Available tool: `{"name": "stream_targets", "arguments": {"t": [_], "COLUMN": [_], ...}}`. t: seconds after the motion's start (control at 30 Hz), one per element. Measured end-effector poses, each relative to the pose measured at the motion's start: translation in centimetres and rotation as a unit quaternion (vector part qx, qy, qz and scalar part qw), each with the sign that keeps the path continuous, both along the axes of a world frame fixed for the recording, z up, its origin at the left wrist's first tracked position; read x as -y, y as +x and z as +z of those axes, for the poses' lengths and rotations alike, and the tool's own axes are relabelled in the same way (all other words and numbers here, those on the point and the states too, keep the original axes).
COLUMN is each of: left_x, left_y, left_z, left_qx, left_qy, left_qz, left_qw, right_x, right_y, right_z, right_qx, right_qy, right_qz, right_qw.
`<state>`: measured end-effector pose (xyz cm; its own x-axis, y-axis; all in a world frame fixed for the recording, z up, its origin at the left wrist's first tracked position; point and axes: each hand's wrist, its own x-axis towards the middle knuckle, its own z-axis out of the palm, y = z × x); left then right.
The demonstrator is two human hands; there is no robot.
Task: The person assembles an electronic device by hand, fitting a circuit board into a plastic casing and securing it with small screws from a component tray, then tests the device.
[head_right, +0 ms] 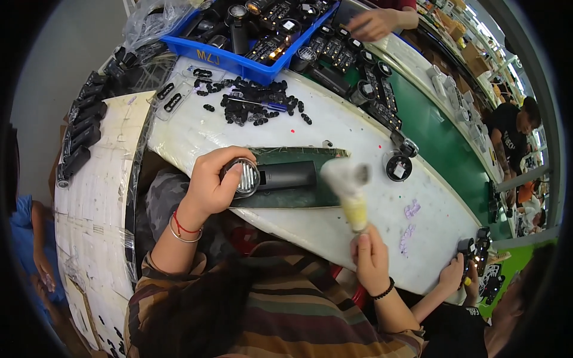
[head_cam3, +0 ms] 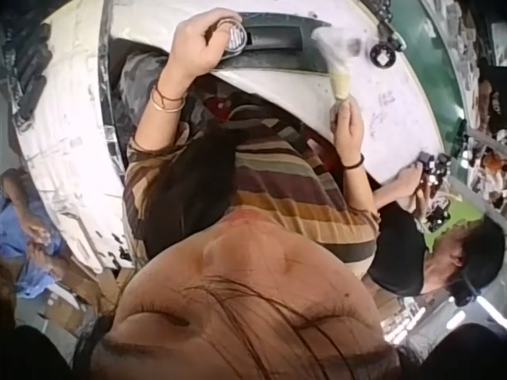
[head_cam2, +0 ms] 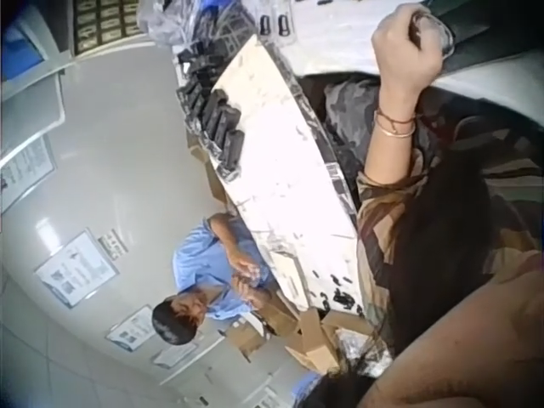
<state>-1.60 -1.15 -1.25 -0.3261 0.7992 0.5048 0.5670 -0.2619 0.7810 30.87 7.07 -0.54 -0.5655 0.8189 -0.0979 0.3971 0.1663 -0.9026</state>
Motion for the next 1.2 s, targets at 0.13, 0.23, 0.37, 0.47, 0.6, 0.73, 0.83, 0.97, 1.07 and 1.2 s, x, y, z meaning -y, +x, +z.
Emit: {"name": "stream_targets", "arguments": {"t": [0.13,0.23,0.37,0.47,0.6,0.73,0.83,0.97,1.07,1.2], "left_x": [0.2,-0.2,-0.2,0.0,-0.2,-0.2,-0.2,-0.3,-0.2,-0.1], "left_y": [0.0,-0.1,0.1,0.3,0.5,0.2,0.3,0.5,0.3,0.5], "left_z": [0.1,-0.1,0.2,0.1,0.1,0.1,-0.4,-0.1,-0.2,0.2], "left_qx": [0.007,0.010,0.009,0.024,0.031,0.041,0.035,0.017,0.030,0.016], "left_qy": [-0.010,-0.008,-0.005,-0.010,0.005,-0.030,0.013,0.006,0.014,0.004], "left_qz": [0.008,0.015,0.015,0.023,0.034,0.033,0.043,0.026,0.034,0.038], "left_qw": [1.000,1.000,1.000,0.999,0.999,0.998,0.998,0.999,0.999,0.999], "right_x": [-1.3,-2.3,-2.5,-3.3,-2.8,-3.3,-2.5,-1.8,-2.1,-3.0], "right_y": [-0.8,-2.3,-3.0,-3.7,-4.6,-4.9,-4.0,-3.3,-4.3,-5.3], "right_z": [-0.6,1.2,0.8,1.2,1.2,1.3,1.3,0.7,1.2,0.6], "right_qx": [0.125,0.092,0.075,0.101,0.039,0.141,-0.013,0.107,0.003,0.057], "right_qy": [0.270,0.155,0.229,0.195,0.265,0.232,0.248,0.217,0.222,0.209], "right_qz": [0.070,0.073,0.060,0.102,0.116,0.111,0.091,0.155,0.102,0.138], "right_qw": [0.952,0.981,0.969,0.970,0.956,0.956,0.964,0.958,0.970,0.966]}}
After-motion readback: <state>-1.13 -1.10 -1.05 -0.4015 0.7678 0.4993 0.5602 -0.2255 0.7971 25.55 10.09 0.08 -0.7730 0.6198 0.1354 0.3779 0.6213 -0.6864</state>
